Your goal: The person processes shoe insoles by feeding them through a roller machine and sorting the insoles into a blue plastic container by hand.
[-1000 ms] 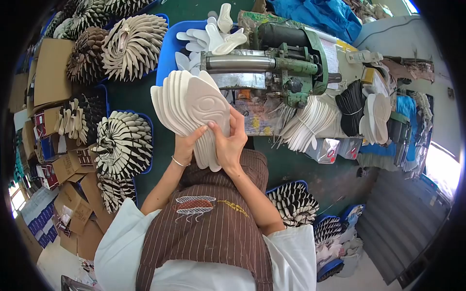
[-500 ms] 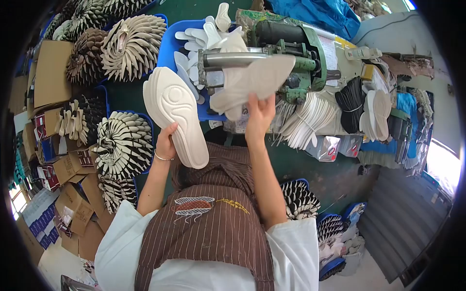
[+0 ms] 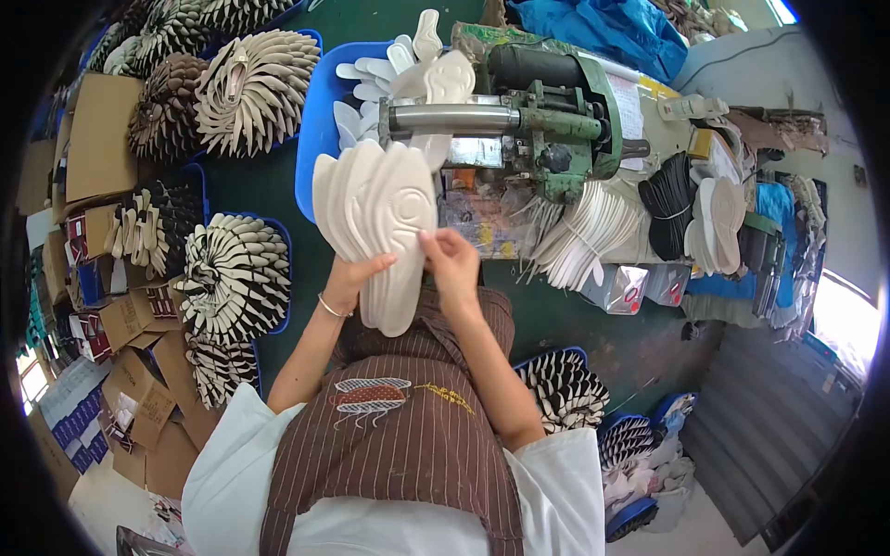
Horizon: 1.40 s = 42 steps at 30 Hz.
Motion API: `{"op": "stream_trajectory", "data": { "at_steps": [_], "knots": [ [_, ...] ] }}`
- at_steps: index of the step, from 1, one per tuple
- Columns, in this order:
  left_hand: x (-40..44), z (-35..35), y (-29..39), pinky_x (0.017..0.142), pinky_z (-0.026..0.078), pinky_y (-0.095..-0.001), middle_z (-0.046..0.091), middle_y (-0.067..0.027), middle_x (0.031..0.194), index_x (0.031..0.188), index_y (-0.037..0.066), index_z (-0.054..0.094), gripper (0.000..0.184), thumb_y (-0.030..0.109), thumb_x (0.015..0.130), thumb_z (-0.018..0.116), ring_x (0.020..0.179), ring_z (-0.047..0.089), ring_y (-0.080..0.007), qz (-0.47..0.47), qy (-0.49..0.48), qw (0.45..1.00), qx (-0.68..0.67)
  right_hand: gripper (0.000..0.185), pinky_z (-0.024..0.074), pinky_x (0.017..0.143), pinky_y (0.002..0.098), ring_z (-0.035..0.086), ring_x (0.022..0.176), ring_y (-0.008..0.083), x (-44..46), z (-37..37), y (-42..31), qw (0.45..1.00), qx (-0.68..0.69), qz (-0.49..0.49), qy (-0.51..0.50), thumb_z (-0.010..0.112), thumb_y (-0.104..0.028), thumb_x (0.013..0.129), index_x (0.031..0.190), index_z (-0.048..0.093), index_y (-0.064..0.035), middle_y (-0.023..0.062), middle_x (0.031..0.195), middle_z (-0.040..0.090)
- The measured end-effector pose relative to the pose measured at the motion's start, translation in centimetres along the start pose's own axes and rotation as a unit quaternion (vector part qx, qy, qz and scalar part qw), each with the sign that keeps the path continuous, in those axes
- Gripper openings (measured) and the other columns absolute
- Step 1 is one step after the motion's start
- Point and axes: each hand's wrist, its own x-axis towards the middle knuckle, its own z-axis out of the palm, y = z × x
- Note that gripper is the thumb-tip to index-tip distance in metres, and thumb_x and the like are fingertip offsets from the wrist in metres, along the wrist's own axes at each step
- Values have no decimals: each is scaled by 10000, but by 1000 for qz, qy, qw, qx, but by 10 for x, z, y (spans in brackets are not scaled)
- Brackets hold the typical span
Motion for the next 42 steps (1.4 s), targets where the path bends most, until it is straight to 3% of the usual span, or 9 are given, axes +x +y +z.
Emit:
{"op": "stream_trajectory", "data": {
  "at_steps": [4, 11, 17, 20, 24, 28, 34, 38, 42],
  "knots": [
    [-4, 5, -1, 844, 510, -353, 581, -146, 1143, 1253, -13, 453, 508, 93, 792, 638, 1000, 612, -248, -92, -60, 990, -93, 100, 412, 600, 213, 492, 653, 55, 23, -17, -24, 994, 5, -98, 48, 605, -73, 879, 815, 541, -30, -8, 719, 568],
    [-5, -7, 6, 898, 492, -374, 546, -214, 1207, 1302, -50, 390, 531, 143, 839, 562, 1067, 583, -291, -50, -29, 978, -201, 134, 418, 679, 226, 518, 762, 71, 35, -27, 24, 941, 3, -299, 158, 574, -45, 888, 1006, 525, -4, 24, 822, 588],
    [-3, -11, 11, 920, 481, -396, 508, -237, 1267, 1323, -53, 365, 562, 189, 848, 541, 1087, 571, -312, -63, -71, 964, -247, 142, 414, 632, 221, 516, 706, 67, 49, -17, -36, 959, 33, -277, 53, 577, -77, 896, 1016, 530, -16, 16, 820, 615],
    [-2, -9, 10, 911, 488, -393, 526, -227, 1244, 1314, -44, 381, 557, 184, 838, 559, 1077, 578, -314, -40, -91, 970, -220, 191, 416, 614, 218, 533, 713, 68, 28, -20, -1, 989, -18, -113, 93, 588, -120, 898, 1029, 527, 5, 35, 825, 634],
    [-1, -18, -10, 873, 514, -391, 563, -171, 1163, 1289, -28, 398, 509, 153, 846, 571, 1019, 600, -264, -70, -36, 981, -176, 214, 424, 592, 208, 555, 698, 62, 58, -19, -23, 975, -79, -155, 137, 589, -174, 900, 935, 579, 37, 56, 822, 652],
    [3, -7, -2, 868, 515, -365, 572, -131, 1143, 1271, -5, 427, 500, 70, 814, 618, 1014, 599, -237, -59, -6, 986, -155, 238, 456, 609, 216, 554, 714, 47, 17, 15, -34, 993, -15, -116, -19, 585, -162, 903, 924, 627, 71, 34, 799, 646],
    [8, 1, -1, 874, 513, -371, 569, -148, 1166, 1268, -2, 435, 476, 34, 821, 595, 1025, 599, -261, -11, 48, 995, -91, 157, 477, 682, 234, 577, 766, 82, -12, 16, 2, 985, 45, -160, -45, 611, -76, 867, 968, 554, 29, 40, 866, 632],
    [6, -8, 5, 858, 516, -390, 577, -169, 1153, 1257, -11, 448, 437, 78, 849, 577, 1003, 607, -282, -66, 19, 972, -223, 145, 465, 659, 252, 558, 741, 89, 26, -19, 8, 991, 49, -81, 98, 613, -55, 846, 957, 553, 16, 51, 874, 619],
    [2, -24, -11, 867, 502, -375, 568, -153, 1172, 1273, -15, 432, 457, 126, 866, 586, 1010, 602, -257, -113, -8, 957, -268, 214, 453, 617, 237, 561, 687, 93, 50, -7, -34, 991, -18, -126, 50, 595, -159, 883, 996, 597, 22, 58, 811, 638]
  ]
}}
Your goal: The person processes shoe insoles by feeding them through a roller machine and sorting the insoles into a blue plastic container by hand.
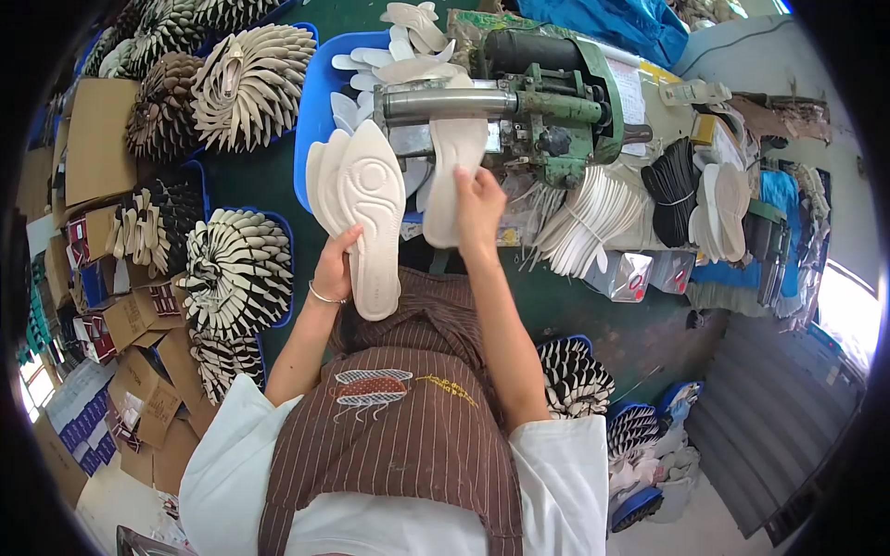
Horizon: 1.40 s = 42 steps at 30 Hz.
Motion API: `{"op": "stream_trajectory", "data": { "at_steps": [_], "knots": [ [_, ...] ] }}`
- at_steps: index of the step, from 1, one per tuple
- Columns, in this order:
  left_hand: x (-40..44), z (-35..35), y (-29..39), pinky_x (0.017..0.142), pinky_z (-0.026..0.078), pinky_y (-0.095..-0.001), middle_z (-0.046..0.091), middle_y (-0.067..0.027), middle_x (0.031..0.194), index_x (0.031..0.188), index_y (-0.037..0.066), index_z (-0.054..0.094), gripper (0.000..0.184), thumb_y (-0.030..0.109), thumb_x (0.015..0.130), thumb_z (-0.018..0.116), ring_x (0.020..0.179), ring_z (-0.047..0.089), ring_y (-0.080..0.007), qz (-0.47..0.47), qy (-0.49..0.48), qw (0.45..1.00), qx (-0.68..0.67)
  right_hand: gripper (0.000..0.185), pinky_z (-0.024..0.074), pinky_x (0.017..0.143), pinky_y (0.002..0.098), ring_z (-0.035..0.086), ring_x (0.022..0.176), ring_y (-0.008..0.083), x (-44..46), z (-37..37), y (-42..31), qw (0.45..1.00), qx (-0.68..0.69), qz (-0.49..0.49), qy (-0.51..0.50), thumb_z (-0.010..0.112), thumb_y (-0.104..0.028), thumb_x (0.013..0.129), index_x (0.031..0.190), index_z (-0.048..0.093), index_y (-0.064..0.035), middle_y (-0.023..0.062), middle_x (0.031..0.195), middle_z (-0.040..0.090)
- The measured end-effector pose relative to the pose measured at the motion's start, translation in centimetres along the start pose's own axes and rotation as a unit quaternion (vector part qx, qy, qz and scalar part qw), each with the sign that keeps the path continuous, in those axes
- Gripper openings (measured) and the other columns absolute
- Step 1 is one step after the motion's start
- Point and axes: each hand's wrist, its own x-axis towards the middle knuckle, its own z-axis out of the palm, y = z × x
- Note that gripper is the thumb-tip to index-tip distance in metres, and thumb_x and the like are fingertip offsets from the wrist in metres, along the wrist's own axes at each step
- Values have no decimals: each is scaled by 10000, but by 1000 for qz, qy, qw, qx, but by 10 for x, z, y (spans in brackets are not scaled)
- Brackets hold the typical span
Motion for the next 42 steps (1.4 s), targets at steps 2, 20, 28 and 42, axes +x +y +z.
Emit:
{"op": "stream_trajectory", "data": {
  "at_steps": [2, 20, 28, 42],
  "knots": [
    [0, 13, -1, 887, 490, -369, 566, -143, 1178, 1279, -15, 427, 467, 131, 866, 590, 1031, 592, -247, 42, 16, 997, 68, 215, 442, 613, 220, 544, 676, 71, -28, 18, -3, 998, -56, 6, -21, 599, -204, 895, 906, 627, 9, 18, 758, 629],
    [3, 12, -2, 966, 436, -356, 523, -118, 1236, 1307, -16, 388, 488, 48, 869, 593, 1137, 524, -217, 64, 9, 996, 54, 179, 412, 595, 230, 502, 661, 71, 7, -6, 29, 998, 18, -55, 37, 573, -148, 896, 871, 604, 27, 22, 771, 612],
    [4, 12, -5, 981, 435, -401, 510, -143, 1260, 1339, -25, 339, 468, 135, 932, 504, 1160, 518, -249, 38, -11, 999, 24, 136, 417, 598, 215, 521, 661, 62, -23, -5, 55, 997, -30, 38, 56, 677, -145, 820, 828, 622, -21, -13, 703, 597],
    [3, 25, -13, 900, 490, -400, 541, -159, 1232, 1333, -2, 367, 443, 290, 1000, 361, 1067, 579, -254, 18, -64, 998, -4, 118, 415, 590, 213, 521, 668, 58, 3, -11, 34, 996, 10, -37, 85, 650, -75, 834, 878, 588, 15, 32, 766, 620]
  ]
}}
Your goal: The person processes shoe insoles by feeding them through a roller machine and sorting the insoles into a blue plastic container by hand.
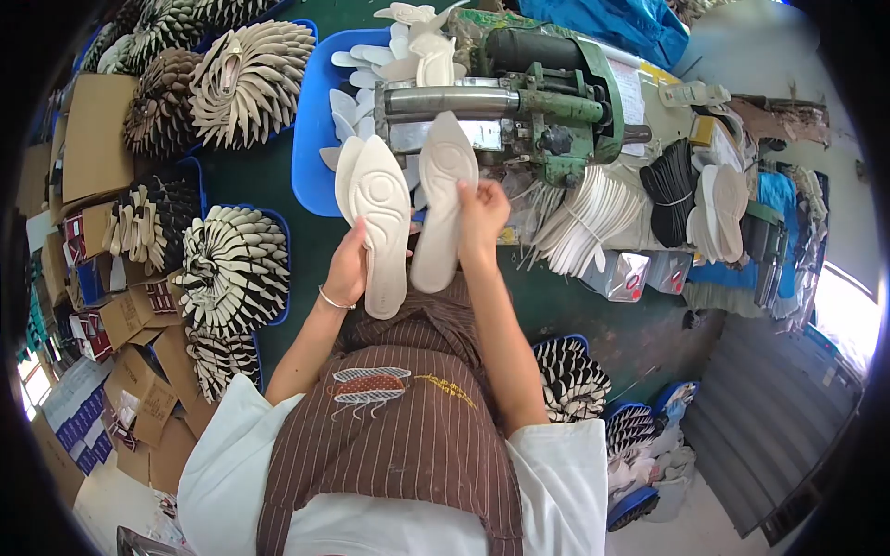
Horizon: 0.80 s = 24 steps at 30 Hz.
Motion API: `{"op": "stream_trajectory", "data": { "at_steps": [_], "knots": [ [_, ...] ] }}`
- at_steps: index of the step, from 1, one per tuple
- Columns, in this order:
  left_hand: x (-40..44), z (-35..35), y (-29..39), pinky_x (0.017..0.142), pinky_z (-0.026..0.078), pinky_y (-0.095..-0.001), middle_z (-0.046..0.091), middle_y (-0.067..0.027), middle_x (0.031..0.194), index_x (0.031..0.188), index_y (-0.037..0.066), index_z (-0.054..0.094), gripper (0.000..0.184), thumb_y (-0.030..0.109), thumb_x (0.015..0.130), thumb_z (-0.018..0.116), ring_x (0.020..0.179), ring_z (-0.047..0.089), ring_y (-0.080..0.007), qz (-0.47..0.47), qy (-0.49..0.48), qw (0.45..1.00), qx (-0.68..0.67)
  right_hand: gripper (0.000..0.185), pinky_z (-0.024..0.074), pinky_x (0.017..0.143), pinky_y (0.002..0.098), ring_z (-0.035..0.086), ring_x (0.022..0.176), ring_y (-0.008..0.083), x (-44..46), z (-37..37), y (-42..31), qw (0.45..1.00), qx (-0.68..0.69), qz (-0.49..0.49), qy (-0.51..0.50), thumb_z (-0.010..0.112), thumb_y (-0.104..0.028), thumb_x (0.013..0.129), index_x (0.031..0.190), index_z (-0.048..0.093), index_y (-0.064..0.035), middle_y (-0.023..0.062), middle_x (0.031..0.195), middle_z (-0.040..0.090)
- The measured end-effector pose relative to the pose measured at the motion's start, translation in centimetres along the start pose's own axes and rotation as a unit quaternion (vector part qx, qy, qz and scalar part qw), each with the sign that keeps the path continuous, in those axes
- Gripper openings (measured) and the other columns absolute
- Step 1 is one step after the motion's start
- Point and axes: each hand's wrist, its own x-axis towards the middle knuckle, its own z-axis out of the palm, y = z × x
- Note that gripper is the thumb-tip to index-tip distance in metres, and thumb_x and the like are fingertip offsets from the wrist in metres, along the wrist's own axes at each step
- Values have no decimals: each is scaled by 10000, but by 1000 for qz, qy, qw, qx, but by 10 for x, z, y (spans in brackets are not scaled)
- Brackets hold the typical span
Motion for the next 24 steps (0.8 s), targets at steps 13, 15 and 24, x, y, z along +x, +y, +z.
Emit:
{"op": "stream_trajectory", "data": {
  "at_steps": [13, 15, 24],
  "knots": [
    [9, -16, -13, 950, 433, -316, 561, -67, 1208, 1260, 8, 461, 359, 227, 976, 468, 1079, 552, -156, 79, 101, 991, 40, 147, 386, 566, 208, 484, 640, 51, 1, -6, 13, 999, 1, 28, -35, 628, -158, 865, 834, 594, -19, -3, 729, 577],
    [9, -12, -15, 950, 427, -308, 566, -63, 1197, 1244, 10, 478, 346, 232, 979, 462, 1080, 545, -148, 71, 103, 992, 31, 158, 386, 551, 219, 479, 627, 55, 9, 12, -13, 999, -1, 5, -49, 633, -159, 861, 855, 598, -4, -5, 729, 573],
    [18, 2, -12, 1057, 286, -426, 312, -167, 1438, 1427, 79, 282, 589, 459, 982, 349, 1327, 305, -280, 12, 141, 976, 164, 206, 454, 572, 235, 558, 651, 82, -26, 17, 2, 996, 15, 50, -77, 632, -198, 875, 898, 631, 7, 36, 775, 637]
  ]
}}
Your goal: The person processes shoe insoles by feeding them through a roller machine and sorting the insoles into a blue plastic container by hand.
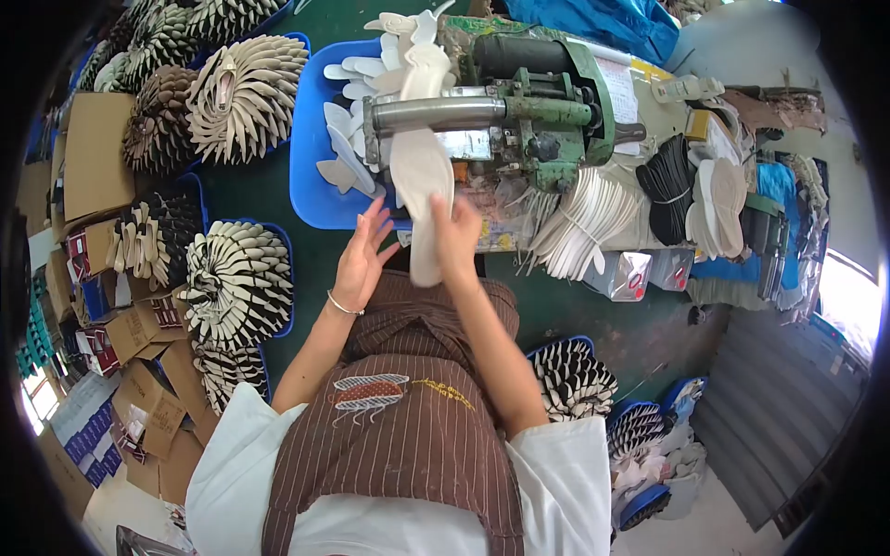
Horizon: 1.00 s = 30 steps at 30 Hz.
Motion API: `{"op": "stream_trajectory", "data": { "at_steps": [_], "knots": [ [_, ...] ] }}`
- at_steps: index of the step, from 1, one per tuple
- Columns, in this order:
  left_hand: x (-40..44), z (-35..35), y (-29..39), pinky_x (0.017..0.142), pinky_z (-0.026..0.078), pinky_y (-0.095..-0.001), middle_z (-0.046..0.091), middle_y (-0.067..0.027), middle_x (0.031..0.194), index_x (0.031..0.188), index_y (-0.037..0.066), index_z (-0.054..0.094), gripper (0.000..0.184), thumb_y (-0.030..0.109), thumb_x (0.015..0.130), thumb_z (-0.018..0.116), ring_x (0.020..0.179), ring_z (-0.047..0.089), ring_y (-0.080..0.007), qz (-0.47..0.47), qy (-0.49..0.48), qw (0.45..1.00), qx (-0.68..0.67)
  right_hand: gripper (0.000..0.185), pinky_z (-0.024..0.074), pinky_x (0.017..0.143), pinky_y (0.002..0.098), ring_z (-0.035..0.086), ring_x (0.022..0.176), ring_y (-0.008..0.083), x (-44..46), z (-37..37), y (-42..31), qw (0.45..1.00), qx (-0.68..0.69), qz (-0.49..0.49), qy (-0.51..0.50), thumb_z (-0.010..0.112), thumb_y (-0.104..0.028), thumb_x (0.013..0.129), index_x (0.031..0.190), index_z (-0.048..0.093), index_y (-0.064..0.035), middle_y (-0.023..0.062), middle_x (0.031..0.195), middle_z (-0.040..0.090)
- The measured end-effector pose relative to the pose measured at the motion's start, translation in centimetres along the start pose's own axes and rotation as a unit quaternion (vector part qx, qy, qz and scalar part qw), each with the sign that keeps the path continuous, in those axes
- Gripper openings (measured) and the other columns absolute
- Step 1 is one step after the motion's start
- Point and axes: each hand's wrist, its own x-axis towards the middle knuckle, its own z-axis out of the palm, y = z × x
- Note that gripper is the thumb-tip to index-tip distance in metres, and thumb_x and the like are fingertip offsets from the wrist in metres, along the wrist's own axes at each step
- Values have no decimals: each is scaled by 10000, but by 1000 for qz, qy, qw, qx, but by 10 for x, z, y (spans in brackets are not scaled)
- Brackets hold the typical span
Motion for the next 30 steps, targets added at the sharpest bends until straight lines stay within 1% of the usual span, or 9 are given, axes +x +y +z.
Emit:
{"op": "stream_trajectory", "data": {
  "at_steps": [1, 4, 6, 9, 11, 13, 17, 24, 30],
  "knots": [
    [0, -4, -1, 1064, 249, -472, 221, -185, 1478, 1452, 108, 236, 635, 505, 968, 341, 1360, 227, -325, 4, -14, 1000, 25, 209, 444, 558, 236, 552, 636, 81, 15, 3, -12, 1000, -14, -6, -1, 622, -194, 880, 887, 635, 15, 40, 753, 641],
    [3, -13, -4, 1045, 295, -457, 259, -182, 1460, 1450, 107, 237, 601, 447, 974, 377, 1335, 283, -310, -14, -4, 1000, 6, 223, 460, 586, 242, 587, 656, 90, 41, -11, 11, 994, -64, -80, -27, 628, -211, 872, 848, 638, 11, 51, 724, 647],
    [1, -15, -1, 1032, 318, -455, 304, -182, 1435, 1442, 102, 250, 587, 419, 972, 403, 1309, 328, -304, -2, 8, 1000, 8, 241, 489, 663, 284, 623, 695, 153, 20, -26, 23, 999, -23, 12, -28, 650, -220, 842, 912, 628, 9, 58, 714, 645],
    [2, -29, -3, 1020, 334, -450, 373, -183, 1388, 1422, 90, 279, 569, 385, 965, 444, 1269, 386, -304, -2, 28, 999, 21, 368, 487, 774, 344, 632, 806, 245, 10, -98, 47, 933, -292, -108, 183, 672, -237, 806, 1065, 572, 4, 123, 855, 647],
    [1, -34, -5, 1007, 353, -439, 410, -181, 1359, 1412, 84, 294, 559, 364, 959, 467, 1236, 428, -296, -10, 57, 998, 34, 736, 329, 1015, 406, 440, 1177, 377, 32, -161, 53, 852, -400, -133, 311, 718, -279, 739, 1287, 380, 77, 281, 1253, 451],
    [1, -37, -12, 992, 371, -428, 450, -177, 1328, 1405, 79, 302, 546, 344, 959, 473, 1214, 454, -287, -10, 83, 995, 48, 1152, 207, 1081, 491, 267, 1306, 420, 57, -213, 43, 822, -409, -90, 385, 799, -473, 590, 1393, 176, 71, 318, 1375, 293],
    [-1, -10, -30, 972, 390, -421, 480, -172, 1305, 1394, 79, 318, 520, 319, 961, 476, 1195, 477, -279, -20, 104, 991, 77, 1440, 85, 1086, 585, 52, 1376, 459, 106, -263, 38, 833, -439, 24, 334, 825, -561, 471, 1449, -92, -34, 361, 1448, 41],
    [5, 91, -83, 940, 423, -404, 490, -168, 1298, 1394, 75, 306, 559, 296, 934, 533, 1179, 496, -278, -63, 8, 988, 139, 1374, 272, 1029, 513, 289, 1258, 472, 119, -308, 30, 859, -426, 26, 283, 847, -471, 462, 1466, 3, -61, 344, 1368, 258],
    [43, 185, -152, 1037, 327, -388, 358, -180, 1414, 1466, 116, 160, 856, 375, 827, 667, 1298, 363, -257, -71, -171, 946, 267, 1250, 220, 1105, 364, 288, 1335, 331, 81, -373, -3, 982, -118, -100, 113, 847, -270, 488, 1453, 106, 16, 268, 1423, 287]
  ]
}}
